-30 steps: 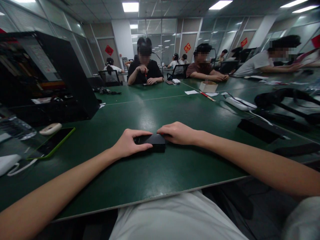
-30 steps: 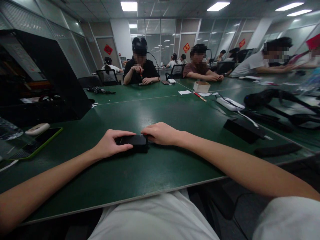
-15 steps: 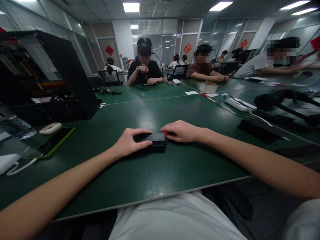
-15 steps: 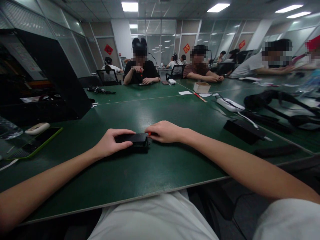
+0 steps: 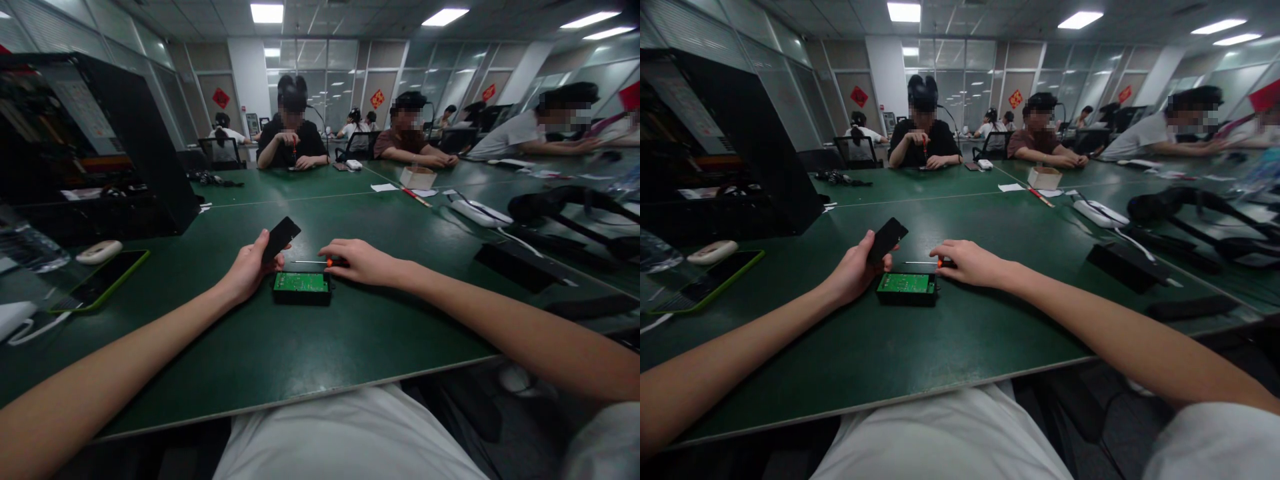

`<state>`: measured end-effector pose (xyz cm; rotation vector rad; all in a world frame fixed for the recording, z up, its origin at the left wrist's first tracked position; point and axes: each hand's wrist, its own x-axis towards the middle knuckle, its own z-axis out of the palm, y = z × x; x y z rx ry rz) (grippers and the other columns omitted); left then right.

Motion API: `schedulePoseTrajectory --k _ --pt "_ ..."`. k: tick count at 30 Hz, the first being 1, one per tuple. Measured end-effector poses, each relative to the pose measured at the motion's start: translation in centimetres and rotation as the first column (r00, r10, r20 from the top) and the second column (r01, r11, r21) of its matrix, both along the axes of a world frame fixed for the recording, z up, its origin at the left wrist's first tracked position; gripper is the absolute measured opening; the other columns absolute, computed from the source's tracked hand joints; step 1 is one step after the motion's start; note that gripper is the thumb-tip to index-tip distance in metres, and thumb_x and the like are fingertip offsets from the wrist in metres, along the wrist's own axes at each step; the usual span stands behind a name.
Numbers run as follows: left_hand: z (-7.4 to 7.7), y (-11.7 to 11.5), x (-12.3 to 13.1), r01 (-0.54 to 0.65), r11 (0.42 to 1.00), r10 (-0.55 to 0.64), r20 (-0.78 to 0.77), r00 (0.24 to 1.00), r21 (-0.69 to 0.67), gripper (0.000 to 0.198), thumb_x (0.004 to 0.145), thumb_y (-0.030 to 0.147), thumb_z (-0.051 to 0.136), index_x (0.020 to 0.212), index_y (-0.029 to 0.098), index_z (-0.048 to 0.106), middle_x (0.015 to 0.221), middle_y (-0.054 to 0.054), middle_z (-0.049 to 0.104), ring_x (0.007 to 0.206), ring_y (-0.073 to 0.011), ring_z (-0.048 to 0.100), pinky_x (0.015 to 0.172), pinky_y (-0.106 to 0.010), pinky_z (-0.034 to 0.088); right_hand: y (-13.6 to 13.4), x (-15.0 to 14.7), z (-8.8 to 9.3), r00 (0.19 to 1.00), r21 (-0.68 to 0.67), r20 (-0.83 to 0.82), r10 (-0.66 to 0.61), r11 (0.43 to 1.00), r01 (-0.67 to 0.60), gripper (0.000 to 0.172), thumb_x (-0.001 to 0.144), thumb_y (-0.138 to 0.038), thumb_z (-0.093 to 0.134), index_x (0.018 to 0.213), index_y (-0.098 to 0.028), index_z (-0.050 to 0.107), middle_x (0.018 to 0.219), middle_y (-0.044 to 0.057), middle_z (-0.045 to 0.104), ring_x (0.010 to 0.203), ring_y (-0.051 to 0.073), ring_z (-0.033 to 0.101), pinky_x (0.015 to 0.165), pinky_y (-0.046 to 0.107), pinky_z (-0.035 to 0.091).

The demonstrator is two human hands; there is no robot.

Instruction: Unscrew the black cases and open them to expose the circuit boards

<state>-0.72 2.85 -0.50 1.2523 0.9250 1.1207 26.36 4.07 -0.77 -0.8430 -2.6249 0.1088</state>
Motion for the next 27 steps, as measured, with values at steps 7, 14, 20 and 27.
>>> schedulePoseTrajectory --k 7,14,20,27 --pt "0.2 -0.2 0.3 -0.022 0.998 0.026 0.051 0.998 -0.066 0.047 0.09 0.056 0.066 0.096 0.01 0.071 0.08 -0.009 0.075 0.056 -0.0118 0.06 0.058 -0.023 0.049 -0.7 -0.5 0.4 0.999 -0.01 -0.024 0.021 1.0 -0.021 0.029 0.1 -0.029 0.052 0.121 -0.014 0.065 0.11 0.013 0.067 0.094 0.02 0.064 0.084 0.033 0.051" --pt "0.0 0.1 0.1 -0.049 0.997 0.052 0.062 0.997 -0.06 0.042 0.08 0.052 0.08 0.079 0.011 0.069 0.056 -0.001 0.061 0.047 -0.0078 0.053 0.046 -0.017 0.041 -2.1 -1.1 1.1 0.986 -0.004 -0.102 0.132 0.991 -0.133 0.042 0.103 -0.046 0.044 0.12 -0.014 0.065 0.11 0.013 0.068 0.101 0.022 0.063 0.09 0.037 0.049" --pt "0.1 0.1 0.3 -0.059 0.998 0.062 0.09 0.994 -0.028 0.044 0.072 0.05 0.086 0.07 0.012 0.064 0.053 0.002 0.053 0.045 -0.0058 0.047 0.041 -0.016 0.035 -4.9 -3.3 1.5 0.994 0.084 -0.04 0.105 0.991 -0.102 0.07 0.09 -0.066 0.058 0.137 -0.015 0.054 0.125 0.018 0.067 0.111 0.029 0.063 0.094 0.044 0.048" --pt "0.0 0.5 0.2 -0.074 0.996 0.08 0.105 0.991 -0.055 0.033 0.08 0.04 0.082 0.08 0.011 0.066 0.068 0.001 0.059 0.054 -0.0069 0.056 0.049 -0.015 0.045 -5.1 -4.9 -0.2 0.992 0.065 -0.047 0.113 0.992 -0.11 0.049 0.099 -0.043 0.054 0.139 -0.015 0.05 0.134 0.017 0.062 0.115 0.026 0.061 0.098 0.042 0.048"
